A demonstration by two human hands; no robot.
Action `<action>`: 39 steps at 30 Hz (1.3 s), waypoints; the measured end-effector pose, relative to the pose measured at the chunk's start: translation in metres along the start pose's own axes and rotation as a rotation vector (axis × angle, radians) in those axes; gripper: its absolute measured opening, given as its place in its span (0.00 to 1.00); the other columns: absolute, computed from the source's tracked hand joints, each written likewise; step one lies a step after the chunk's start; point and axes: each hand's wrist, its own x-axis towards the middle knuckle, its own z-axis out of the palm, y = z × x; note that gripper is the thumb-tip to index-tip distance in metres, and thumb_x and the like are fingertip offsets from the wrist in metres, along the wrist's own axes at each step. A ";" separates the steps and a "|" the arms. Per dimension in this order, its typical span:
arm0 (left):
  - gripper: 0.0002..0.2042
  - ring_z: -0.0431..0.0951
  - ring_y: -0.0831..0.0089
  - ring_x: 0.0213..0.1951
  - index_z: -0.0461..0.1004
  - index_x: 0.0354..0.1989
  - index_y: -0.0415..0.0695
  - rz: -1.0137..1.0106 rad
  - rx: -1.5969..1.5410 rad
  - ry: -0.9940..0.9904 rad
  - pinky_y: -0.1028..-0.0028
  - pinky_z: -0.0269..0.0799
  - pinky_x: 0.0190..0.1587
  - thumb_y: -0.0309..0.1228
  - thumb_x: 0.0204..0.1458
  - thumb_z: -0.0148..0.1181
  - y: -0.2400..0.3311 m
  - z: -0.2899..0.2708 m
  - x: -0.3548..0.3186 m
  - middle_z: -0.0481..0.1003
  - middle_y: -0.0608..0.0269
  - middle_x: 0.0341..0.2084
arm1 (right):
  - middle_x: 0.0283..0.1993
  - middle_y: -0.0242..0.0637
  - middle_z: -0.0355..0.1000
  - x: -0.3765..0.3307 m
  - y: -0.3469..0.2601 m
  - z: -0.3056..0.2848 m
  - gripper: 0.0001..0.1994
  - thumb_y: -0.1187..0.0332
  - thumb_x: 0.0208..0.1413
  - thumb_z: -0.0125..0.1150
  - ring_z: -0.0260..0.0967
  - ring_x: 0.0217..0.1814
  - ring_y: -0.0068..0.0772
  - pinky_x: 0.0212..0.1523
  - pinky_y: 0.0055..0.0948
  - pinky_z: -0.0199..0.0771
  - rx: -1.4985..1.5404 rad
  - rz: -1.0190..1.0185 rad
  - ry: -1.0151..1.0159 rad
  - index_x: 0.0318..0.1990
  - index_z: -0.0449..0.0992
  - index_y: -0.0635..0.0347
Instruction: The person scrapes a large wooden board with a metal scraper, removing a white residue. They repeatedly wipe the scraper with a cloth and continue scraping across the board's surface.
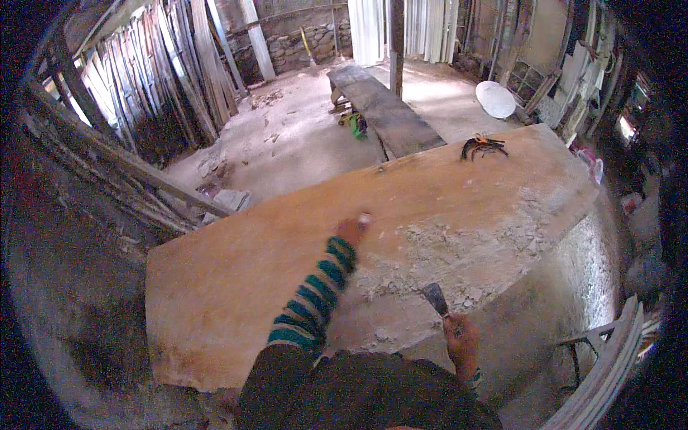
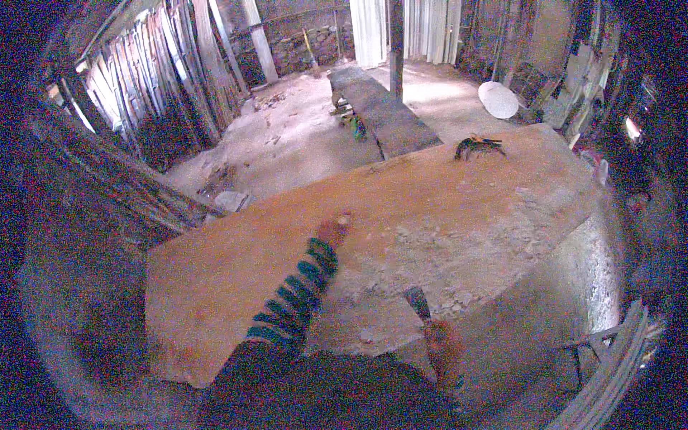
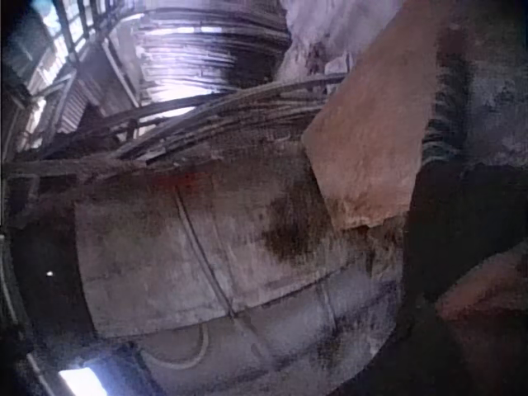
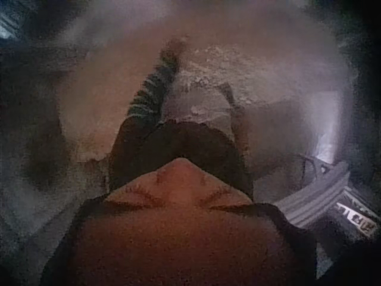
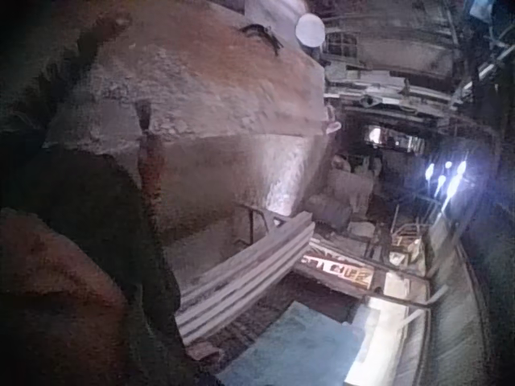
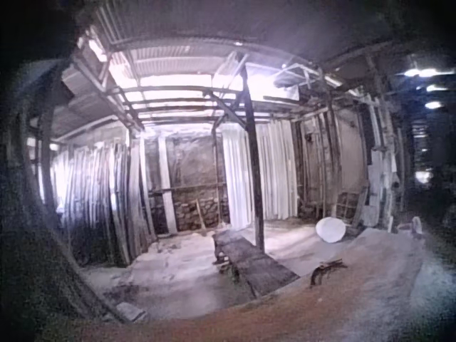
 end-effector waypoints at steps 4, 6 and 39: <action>0.13 0.76 0.50 0.37 0.71 0.46 0.50 -0.141 0.079 0.196 0.57 0.72 0.40 0.38 0.54 0.53 -0.120 -0.026 0.025 0.76 0.53 0.35 | 0.35 0.46 0.74 -0.008 -0.017 -0.014 0.14 0.60 0.56 0.58 0.72 0.33 0.42 0.34 0.35 0.70 -0.125 0.044 -0.046 0.42 0.73 0.63; 0.15 0.76 0.52 0.41 0.71 0.48 0.50 -0.190 0.245 0.176 0.57 0.72 0.42 0.40 0.54 0.53 -0.142 -0.004 0.033 0.76 0.54 0.37 | 0.34 0.48 0.73 -0.005 -0.015 -0.022 0.15 0.59 0.56 0.58 0.72 0.33 0.44 0.34 0.36 0.70 -0.149 0.089 -0.109 0.41 0.73 0.63; 0.09 0.73 0.71 0.44 0.74 0.40 0.39 -0.525 -0.685 0.942 0.70 0.69 0.49 0.28 0.53 0.59 -0.082 -0.017 -0.458 0.75 0.60 0.40 | 0.32 0.50 0.74 0.162 0.001 0.157 0.12 0.60 0.53 0.55 0.72 0.35 0.55 0.35 0.49 0.71 -0.272 -0.270 -0.401 0.39 0.72 0.58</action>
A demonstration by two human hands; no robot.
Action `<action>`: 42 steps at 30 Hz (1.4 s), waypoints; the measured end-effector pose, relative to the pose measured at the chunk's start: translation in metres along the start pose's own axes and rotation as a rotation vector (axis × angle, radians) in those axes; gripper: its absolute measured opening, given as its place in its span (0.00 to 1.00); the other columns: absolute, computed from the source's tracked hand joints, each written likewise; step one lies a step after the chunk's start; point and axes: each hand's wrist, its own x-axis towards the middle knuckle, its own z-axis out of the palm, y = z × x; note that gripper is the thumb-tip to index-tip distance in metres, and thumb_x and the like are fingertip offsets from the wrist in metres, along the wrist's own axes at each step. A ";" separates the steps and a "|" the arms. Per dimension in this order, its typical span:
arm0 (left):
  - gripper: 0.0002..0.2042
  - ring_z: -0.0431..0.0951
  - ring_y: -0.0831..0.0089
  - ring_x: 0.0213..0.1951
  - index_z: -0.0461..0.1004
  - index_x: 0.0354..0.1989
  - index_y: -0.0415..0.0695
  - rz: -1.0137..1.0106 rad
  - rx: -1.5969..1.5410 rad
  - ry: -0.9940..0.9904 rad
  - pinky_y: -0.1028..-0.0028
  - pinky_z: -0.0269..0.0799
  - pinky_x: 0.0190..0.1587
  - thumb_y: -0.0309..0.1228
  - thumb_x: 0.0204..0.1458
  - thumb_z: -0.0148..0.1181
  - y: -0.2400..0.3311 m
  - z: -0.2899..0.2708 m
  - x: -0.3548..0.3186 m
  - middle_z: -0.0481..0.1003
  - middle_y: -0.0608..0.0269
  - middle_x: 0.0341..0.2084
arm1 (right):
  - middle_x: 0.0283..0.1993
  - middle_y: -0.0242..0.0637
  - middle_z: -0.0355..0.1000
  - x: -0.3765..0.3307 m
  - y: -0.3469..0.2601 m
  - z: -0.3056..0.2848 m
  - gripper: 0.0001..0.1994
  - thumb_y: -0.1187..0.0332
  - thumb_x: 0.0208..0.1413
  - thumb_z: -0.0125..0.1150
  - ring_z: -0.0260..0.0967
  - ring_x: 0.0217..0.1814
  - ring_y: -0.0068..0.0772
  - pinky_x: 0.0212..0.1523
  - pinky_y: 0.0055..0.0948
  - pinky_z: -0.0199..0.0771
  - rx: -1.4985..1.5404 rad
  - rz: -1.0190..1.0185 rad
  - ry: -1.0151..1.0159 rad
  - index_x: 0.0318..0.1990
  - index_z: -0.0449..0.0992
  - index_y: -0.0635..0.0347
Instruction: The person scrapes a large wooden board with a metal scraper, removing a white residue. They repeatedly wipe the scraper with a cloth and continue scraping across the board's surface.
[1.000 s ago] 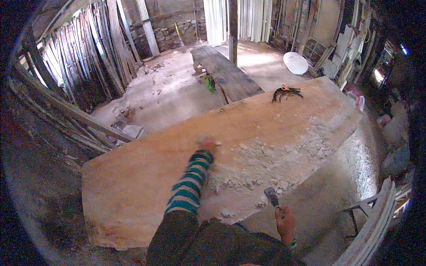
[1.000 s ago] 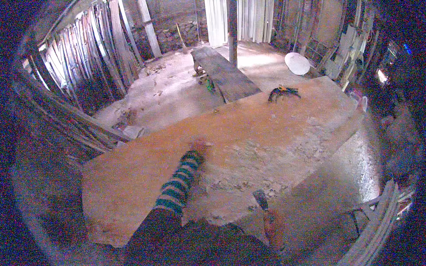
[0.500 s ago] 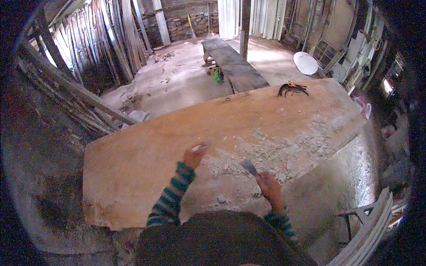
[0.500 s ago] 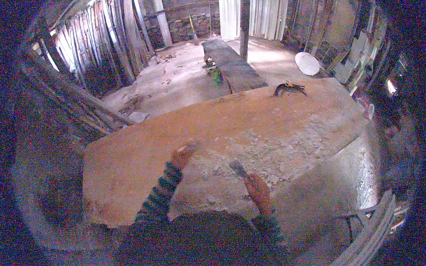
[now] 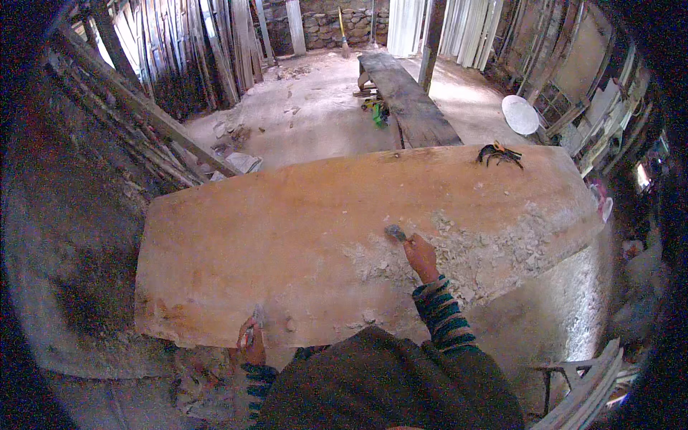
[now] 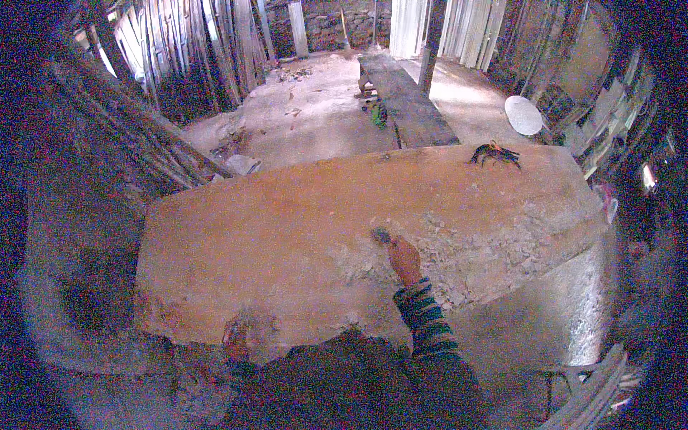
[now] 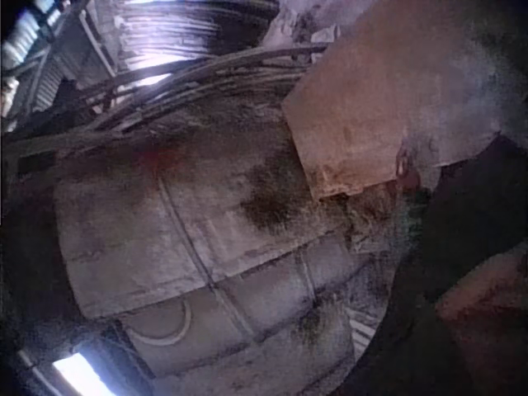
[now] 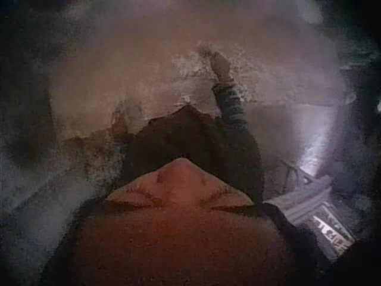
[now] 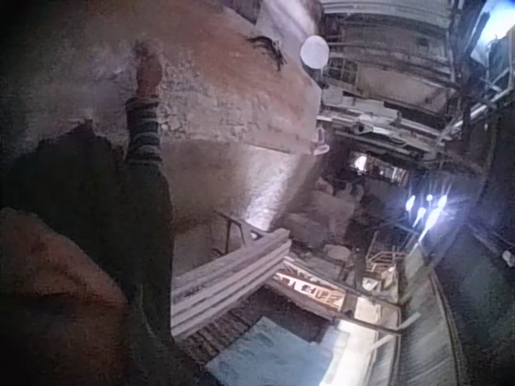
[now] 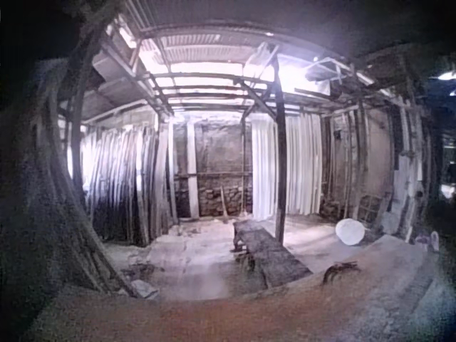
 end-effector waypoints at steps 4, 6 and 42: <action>0.08 0.73 0.71 0.43 0.74 0.39 0.38 -0.082 -0.029 0.004 0.70 0.69 0.48 0.28 0.54 0.58 0.008 0.019 0.009 0.75 0.60 0.39 | 0.31 0.50 0.73 -0.008 0.002 0.011 0.13 0.58 0.55 0.53 0.71 0.35 0.58 0.35 0.51 0.69 0.036 -0.021 0.074 0.37 0.72 0.58; 0.07 0.73 0.71 0.42 0.74 0.39 0.38 -0.064 0.039 -0.050 0.70 0.70 0.48 0.27 0.54 0.58 -0.005 0.029 0.017 0.75 0.60 0.39 | 0.31 0.51 0.73 0.002 -0.008 0.017 0.13 0.58 0.55 0.53 0.70 0.36 0.58 0.36 0.52 0.68 0.054 0.030 0.085 0.37 0.72 0.58; 0.05 0.74 0.73 0.38 0.74 0.37 0.39 -0.166 0.017 0.031 0.72 0.72 0.41 0.26 0.53 0.57 0.017 0.050 0.027 0.76 0.61 0.35 | 0.36 0.52 0.74 0.027 -0.038 0.020 0.13 0.59 0.54 0.55 0.73 0.37 0.53 0.34 0.46 0.72 0.020 0.116 0.004 0.42 0.73 0.56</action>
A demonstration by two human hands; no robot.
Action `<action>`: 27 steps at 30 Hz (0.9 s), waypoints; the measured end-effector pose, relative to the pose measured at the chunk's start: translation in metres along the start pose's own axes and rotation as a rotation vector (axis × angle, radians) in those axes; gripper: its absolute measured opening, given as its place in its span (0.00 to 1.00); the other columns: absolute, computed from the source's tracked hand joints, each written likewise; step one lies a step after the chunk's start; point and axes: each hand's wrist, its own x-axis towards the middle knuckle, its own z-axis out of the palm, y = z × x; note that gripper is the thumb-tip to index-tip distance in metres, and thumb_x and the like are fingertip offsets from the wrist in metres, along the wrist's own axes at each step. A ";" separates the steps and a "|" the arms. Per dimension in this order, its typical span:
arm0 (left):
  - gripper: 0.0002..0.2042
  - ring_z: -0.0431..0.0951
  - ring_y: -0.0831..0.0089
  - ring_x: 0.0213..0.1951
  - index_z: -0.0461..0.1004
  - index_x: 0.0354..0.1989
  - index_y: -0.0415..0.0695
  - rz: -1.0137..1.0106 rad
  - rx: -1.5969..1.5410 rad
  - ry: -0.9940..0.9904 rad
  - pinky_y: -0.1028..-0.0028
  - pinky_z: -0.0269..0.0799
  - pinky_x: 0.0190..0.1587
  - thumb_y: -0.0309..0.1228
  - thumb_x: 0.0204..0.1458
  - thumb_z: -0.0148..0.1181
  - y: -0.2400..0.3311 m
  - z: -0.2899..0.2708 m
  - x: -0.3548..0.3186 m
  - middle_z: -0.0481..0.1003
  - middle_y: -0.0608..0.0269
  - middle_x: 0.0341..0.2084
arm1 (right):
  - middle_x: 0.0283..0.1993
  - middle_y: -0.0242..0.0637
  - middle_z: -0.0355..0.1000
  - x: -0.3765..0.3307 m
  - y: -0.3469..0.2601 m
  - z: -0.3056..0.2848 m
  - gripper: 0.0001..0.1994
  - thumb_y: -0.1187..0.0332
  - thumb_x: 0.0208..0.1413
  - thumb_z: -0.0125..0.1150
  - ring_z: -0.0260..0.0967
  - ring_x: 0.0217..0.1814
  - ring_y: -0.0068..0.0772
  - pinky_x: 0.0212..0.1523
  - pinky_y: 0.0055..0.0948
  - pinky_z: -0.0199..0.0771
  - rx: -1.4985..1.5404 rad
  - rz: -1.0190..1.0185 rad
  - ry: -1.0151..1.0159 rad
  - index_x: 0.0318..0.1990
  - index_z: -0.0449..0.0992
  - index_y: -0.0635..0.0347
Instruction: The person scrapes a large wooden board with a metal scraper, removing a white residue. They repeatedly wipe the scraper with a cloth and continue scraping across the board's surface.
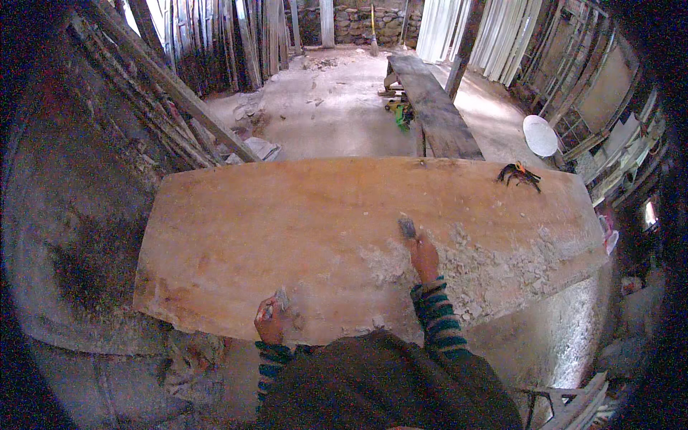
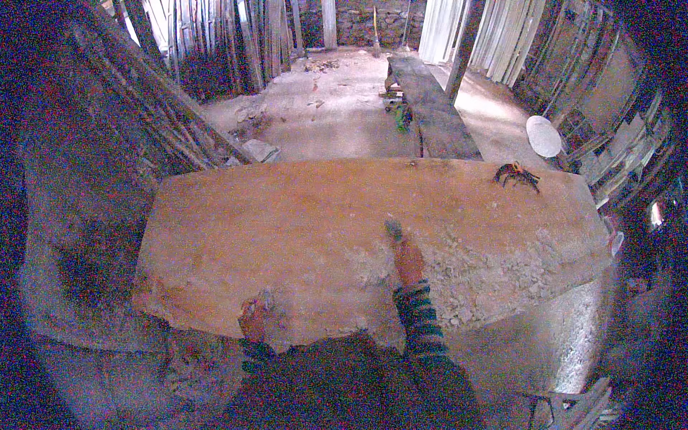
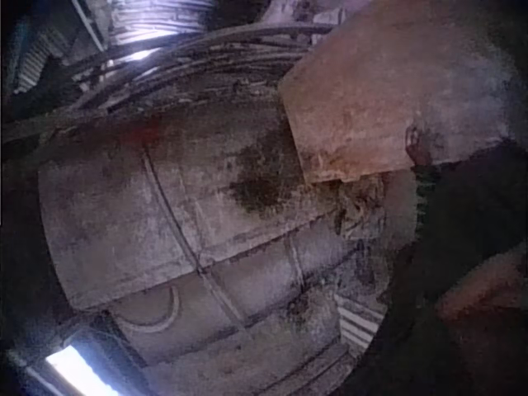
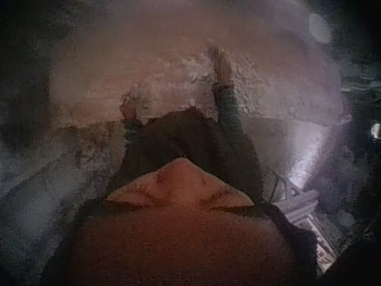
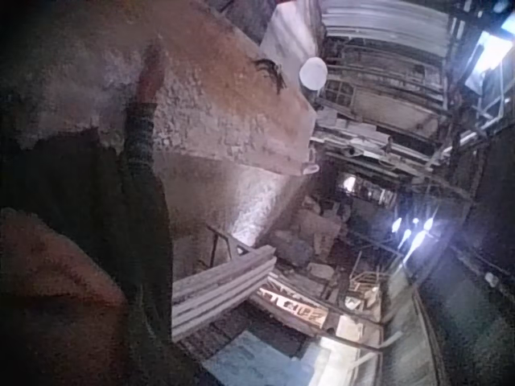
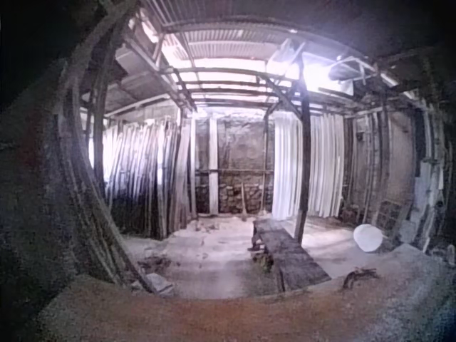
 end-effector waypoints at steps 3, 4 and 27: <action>0.06 0.74 0.75 0.37 0.74 0.37 0.40 -0.049 -0.060 -0.054 0.73 0.72 0.39 0.26 0.53 0.58 -0.009 -0.002 0.002 0.76 0.62 0.33 | 0.35 0.50 0.74 0.010 -0.018 -0.018 0.13 0.59 0.54 0.55 0.73 0.37 0.53 0.35 0.47 0.71 0.023 -0.098 -0.035 0.41 0.72 0.56; 0.05 0.74 0.75 0.36 0.74 0.37 0.40 -0.096 -0.074 -0.047 0.73 0.72 0.39 0.26 0.53 0.58 -0.007 -0.003 0.002 0.75 0.62 0.33 | 0.34 0.49 0.74 0.012 -0.022 -0.020 0.13 0.59 0.54 0.55 0.73 0.37 0.53 0.35 0.47 0.71 0.011 -0.170 -0.039 0.41 0.72 0.57; 0.05 0.73 0.74 0.39 0.74 0.36 0.39 -0.039 -0.078 -0.058 0.72 0.69 0.46 0.25 0.53 0.56 0.012 0.001 0.005 0.75 0.62 0.34 | 0.33 0.49 0.74 0.002 -0.069 0.047 0.11 0.60 0.54 0.54 0.72 0.35 0.56 0.35 0.49 0.71 0.029 -0.311 -0.105 0.40 0.71 0.55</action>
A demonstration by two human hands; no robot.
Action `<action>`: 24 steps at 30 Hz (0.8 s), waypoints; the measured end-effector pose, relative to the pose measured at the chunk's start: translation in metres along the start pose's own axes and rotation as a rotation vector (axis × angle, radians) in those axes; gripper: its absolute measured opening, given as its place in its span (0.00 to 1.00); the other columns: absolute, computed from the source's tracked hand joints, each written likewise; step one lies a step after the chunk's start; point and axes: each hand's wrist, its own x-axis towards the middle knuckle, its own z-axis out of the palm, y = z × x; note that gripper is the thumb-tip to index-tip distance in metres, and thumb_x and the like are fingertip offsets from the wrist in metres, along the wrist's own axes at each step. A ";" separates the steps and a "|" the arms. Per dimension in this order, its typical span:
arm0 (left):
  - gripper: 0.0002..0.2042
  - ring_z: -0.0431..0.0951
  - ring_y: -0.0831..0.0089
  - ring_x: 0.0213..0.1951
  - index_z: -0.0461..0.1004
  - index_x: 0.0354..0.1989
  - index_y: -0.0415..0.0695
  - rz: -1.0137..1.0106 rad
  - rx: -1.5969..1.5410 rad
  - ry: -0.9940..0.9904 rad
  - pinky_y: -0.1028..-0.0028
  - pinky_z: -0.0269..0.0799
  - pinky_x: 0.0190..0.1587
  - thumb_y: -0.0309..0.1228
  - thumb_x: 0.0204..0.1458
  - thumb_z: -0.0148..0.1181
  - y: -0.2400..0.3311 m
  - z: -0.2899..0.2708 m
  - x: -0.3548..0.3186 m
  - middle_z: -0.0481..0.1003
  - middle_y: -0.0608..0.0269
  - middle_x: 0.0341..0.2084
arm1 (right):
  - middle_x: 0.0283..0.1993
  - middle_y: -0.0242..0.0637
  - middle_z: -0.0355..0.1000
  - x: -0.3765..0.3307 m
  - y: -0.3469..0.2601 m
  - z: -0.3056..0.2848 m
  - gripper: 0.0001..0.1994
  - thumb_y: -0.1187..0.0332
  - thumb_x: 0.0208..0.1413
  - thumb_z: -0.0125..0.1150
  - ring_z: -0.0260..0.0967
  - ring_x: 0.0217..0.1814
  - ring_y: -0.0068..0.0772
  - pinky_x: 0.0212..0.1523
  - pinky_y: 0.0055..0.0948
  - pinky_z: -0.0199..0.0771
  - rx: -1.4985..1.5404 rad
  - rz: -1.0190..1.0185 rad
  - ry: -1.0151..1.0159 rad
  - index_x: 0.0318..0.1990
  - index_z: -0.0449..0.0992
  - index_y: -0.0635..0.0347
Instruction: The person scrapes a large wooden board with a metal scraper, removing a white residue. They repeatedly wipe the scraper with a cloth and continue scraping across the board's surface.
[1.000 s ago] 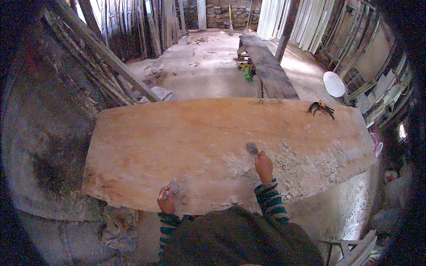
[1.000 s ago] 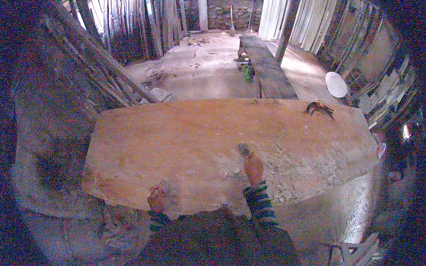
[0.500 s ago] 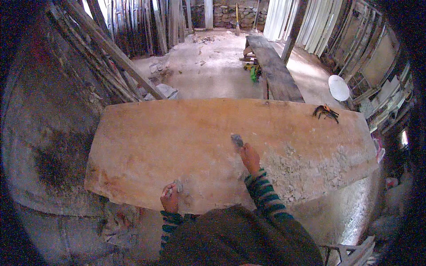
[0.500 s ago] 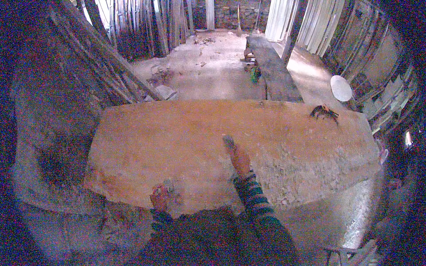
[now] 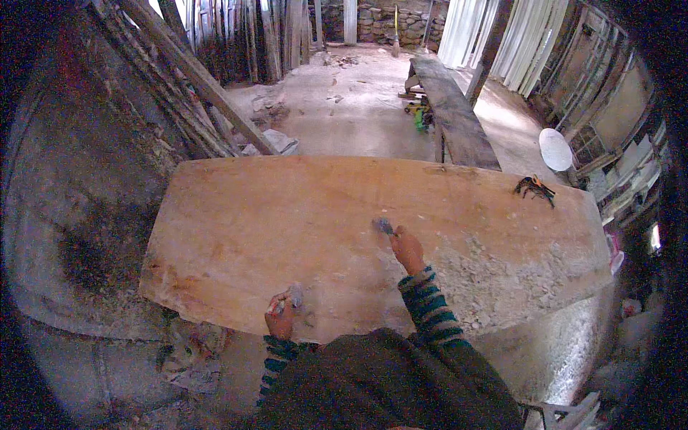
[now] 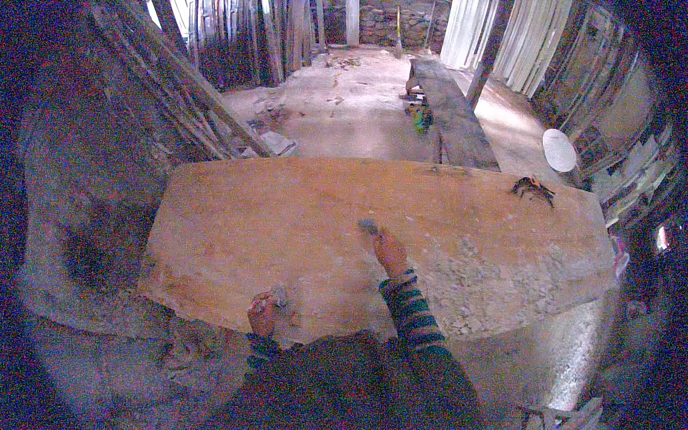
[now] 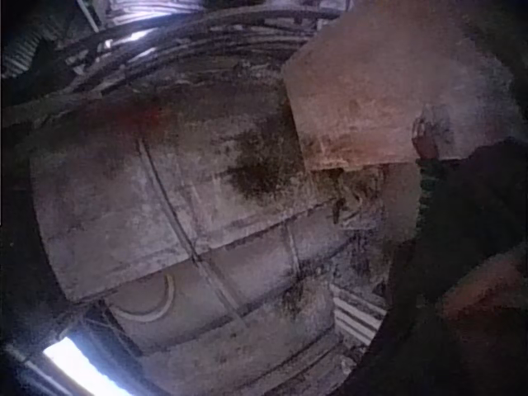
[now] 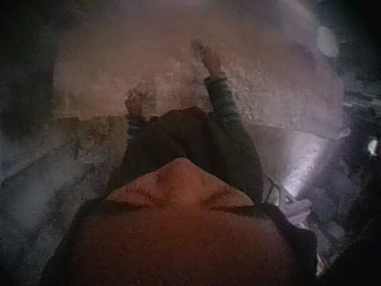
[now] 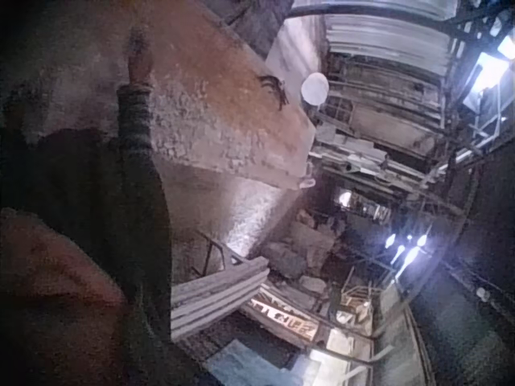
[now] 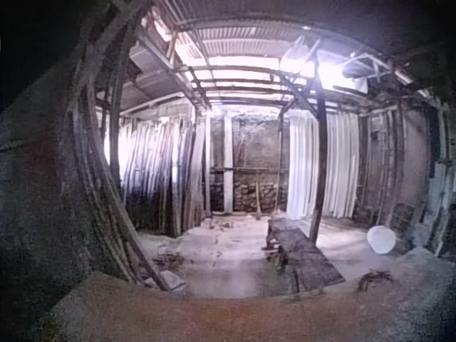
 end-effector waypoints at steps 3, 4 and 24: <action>0.05 0.73 0.74 0.40 0.74 0.36 0.39 -0.026 -0.238 0.087 0.72 0.69 0.47 0.25 0.53 0.57 -0.084 -0.027 0.003 0.76 0.62 0.34 | 0.34 0.49 0.74 -0.018 -0.050 -0.036 0.11 0.60 0.55 0.53 0.72 0.36 0.55 0.35 0.48 0.71 0.006 -0.117 -0.156 0.40 0.72 0.55; 0.05 0.73 0.73 0.40 0.74 0.36 0.39 -0.025 -0.240 0.079 0.72 0.69 0.47 0.25 0.53 0.57 -0.066 -0.020 0.005 0.76 0.62 0.34 | 0.34 0.49 0.74 -0.034 -0.065 -0.051 0.12 0.59 0.55 0.53 0.72 0.36 0.55 0.35 0.48 0.71 0.069 -0.099 -0.169 0.40 0.72 0.55; 0.07 0.75 0.72 0.41 0.74 0.37 0.38 0.062 0.154 -0.047 0.72 0.70 0.46 0.28 0.54 0.57 -0.005 -0.002 -0.002 0.76 0.60 0.36 | 0.33 0.52 0.72 -0.028 -0.026 0.017 0.10 0.63 0.55 0.55 0.71 0.37 0.58 0.36 0.52 0.70 0.000 -0.129 0.032 0.38 0.70 0.58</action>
